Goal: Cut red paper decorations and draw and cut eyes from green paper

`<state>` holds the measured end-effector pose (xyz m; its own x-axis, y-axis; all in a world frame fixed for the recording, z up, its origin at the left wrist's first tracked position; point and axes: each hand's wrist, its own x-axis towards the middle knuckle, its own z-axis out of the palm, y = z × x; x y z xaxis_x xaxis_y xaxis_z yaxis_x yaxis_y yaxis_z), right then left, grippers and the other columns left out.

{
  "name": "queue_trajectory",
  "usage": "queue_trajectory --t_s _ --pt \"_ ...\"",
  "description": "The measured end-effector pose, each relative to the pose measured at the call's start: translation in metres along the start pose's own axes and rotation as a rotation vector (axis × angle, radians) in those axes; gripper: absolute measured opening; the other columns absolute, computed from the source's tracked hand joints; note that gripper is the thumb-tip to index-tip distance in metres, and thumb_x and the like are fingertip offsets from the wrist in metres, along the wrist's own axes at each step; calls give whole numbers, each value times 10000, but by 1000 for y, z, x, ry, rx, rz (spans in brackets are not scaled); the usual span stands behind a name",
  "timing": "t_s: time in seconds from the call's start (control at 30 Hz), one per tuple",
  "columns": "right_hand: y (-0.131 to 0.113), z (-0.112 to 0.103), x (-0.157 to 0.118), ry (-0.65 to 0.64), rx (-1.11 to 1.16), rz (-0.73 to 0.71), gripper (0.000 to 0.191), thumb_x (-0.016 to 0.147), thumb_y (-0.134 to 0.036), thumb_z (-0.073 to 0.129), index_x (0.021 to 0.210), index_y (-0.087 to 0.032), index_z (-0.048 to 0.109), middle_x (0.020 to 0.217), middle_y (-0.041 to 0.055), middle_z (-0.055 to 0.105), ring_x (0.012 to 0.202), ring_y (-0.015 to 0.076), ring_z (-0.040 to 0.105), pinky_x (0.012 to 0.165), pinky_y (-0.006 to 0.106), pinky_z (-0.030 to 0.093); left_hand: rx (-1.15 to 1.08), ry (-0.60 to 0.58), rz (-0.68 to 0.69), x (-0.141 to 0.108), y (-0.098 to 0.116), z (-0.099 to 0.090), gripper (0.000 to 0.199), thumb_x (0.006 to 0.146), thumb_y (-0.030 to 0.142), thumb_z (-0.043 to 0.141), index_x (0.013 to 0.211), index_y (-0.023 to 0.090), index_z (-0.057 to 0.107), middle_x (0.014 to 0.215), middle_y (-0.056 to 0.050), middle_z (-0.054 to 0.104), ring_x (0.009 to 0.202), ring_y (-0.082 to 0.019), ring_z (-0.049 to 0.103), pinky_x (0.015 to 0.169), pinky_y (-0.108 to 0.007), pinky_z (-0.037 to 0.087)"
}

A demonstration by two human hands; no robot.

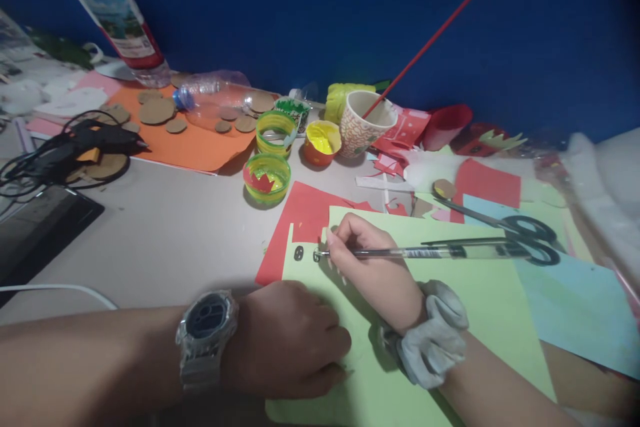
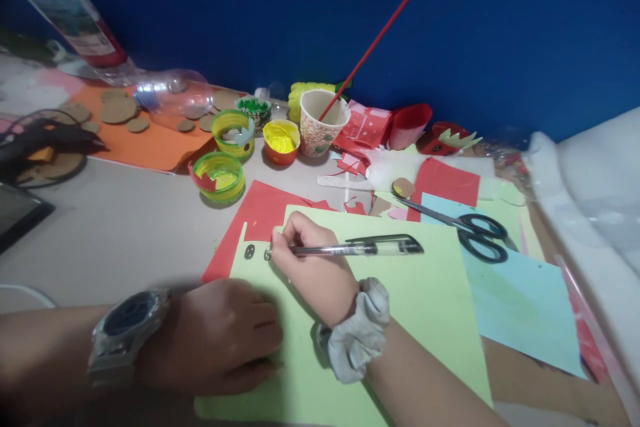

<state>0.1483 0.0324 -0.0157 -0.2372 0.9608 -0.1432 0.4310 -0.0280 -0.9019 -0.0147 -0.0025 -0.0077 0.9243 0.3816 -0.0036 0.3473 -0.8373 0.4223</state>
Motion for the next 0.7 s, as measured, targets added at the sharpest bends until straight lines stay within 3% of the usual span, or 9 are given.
queue_trajectory --t_s 0.7 --pt "1 -1 0 3 -48 -28 265 898 -309 472 670 -213 376 539 -66 429 480 84 421 483 211 345 2 13 -1 0 2 0 223 890 346 461 741 186 506 702 12 575 599 -154 497 500 -323 326"
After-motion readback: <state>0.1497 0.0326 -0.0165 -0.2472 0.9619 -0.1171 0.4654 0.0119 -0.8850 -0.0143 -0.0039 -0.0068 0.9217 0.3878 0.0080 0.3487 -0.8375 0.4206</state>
